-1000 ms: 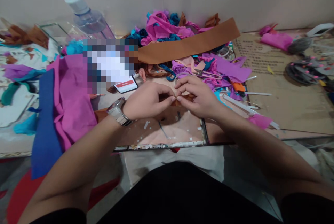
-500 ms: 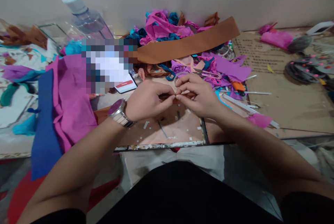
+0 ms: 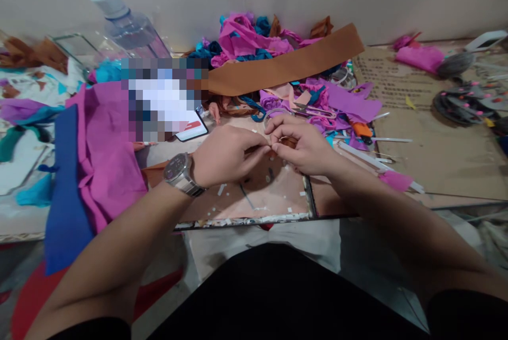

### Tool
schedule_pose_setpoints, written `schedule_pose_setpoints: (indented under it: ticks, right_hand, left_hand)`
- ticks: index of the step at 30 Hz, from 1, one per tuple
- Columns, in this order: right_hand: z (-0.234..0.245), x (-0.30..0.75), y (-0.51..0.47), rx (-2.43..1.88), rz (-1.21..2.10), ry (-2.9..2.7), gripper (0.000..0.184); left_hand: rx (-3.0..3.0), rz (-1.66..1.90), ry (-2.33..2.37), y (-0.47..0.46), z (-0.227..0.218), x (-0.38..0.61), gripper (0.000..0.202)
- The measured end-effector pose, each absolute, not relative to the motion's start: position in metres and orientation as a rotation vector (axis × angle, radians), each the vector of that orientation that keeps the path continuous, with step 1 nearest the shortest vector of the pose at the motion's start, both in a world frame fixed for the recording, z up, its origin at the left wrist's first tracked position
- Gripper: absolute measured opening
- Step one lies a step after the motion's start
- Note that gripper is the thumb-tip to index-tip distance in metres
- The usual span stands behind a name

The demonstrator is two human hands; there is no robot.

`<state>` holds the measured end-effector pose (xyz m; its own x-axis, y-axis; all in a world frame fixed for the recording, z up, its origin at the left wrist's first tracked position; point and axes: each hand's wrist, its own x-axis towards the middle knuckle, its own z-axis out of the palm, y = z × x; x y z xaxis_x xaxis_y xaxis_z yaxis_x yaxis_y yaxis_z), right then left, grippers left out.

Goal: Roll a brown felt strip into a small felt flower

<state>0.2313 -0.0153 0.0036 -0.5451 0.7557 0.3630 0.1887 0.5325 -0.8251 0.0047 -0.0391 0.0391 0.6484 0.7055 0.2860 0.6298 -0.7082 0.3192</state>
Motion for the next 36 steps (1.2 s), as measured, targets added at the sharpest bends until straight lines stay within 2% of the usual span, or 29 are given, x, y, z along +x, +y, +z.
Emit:
schedule_pose_setpoints:
  ticks: [8, 11, 24, 33, 36]
  right_hand:
    - [0.011, 0.237, -0.016, -0.738, 0.767, -2.08, 0.002]
    - [0.013, 0.236, -0.018, -0.717, 0.69, -2.139, 0.006]
    - [0.014, 0.239, -0.019, -0.792, 0.896, -2.117, 0.008]
    - [0.019, 0.246, -0.016, -0.825, 0.904, -2.294, 0.006]
    - [0.022, 0.247, -0.017, -0.842, 0.828, -2.336, 0.013]
  left_hand:
    - [2.529, 0.499, 1.1, -0.036, 0.05, 0.002, 0.03]
    - [2.485, 0.475, 1.063, -0.036, 0.05, 0.002, 0.029]
    - [2.301, 0.357, 0.976, -0.025, 0.052, -0.011, 0.028]
    - [2.191, 0.185, 1.014, -0.017, 0.051, -0.018, 0.032]
    - [2.18, 0.184, 1.013, -0.017, 0.05, -0.017, 0.031]
